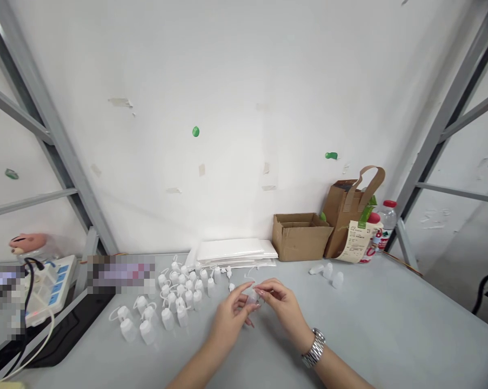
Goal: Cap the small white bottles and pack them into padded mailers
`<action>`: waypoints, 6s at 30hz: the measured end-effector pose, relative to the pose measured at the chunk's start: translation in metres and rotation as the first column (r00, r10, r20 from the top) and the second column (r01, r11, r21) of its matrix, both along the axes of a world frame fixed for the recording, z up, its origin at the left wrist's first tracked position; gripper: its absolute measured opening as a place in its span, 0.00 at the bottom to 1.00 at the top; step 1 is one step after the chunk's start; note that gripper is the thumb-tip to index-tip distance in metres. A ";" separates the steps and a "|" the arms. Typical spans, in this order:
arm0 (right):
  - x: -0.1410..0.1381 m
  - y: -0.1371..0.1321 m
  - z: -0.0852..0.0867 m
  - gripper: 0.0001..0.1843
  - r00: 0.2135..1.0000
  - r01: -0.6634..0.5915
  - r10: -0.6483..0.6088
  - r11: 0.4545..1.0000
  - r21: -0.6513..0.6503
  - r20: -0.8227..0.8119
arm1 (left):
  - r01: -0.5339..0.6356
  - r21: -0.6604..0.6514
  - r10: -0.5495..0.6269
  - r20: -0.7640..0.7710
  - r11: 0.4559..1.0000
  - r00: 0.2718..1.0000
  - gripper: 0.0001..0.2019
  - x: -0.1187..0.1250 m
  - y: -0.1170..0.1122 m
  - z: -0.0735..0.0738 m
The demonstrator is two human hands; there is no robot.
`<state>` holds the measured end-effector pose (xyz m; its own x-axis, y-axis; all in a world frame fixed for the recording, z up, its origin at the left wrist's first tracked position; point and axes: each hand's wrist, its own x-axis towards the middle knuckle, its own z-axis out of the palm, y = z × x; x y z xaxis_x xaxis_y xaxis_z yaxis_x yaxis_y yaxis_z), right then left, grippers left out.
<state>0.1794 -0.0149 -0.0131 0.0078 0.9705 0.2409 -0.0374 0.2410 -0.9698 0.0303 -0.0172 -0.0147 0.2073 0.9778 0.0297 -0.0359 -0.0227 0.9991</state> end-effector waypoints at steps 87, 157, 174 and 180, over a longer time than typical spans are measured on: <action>-0.019 -0.019 0.000 0.09 0.737 -0.383 0.008 0.829 -0.408 -0.675 | -0.151 0.191 0.189 -0.201 0.970 0.961 0.20 -0.002 -0.008 -0.008; -0.030 -0.027 -0.005 0.07 0.987 0.068 -0.045 0.987 -0.146 0.154 | 0.099 -0.226 -0.003 0.390 0.969 0.921 0.09 -0.008 -0.003 0.018; -0.032 -0.026 0.007 0.15 0.959 -0.208 0.129 0.924 -0.320 -0.253 | 0.195 -0.503 0.147 0.561 0.842 0.815 0.08 -0.010 0.002 0.023; -0.032 -0.028 0.008 0.13 0.904 -0.320 0.189 0.894 -0.315 -0.384 | 0.228 -0.515 0.149 0.589 0.826 0.794 0.08 -0.011 0.003 0.021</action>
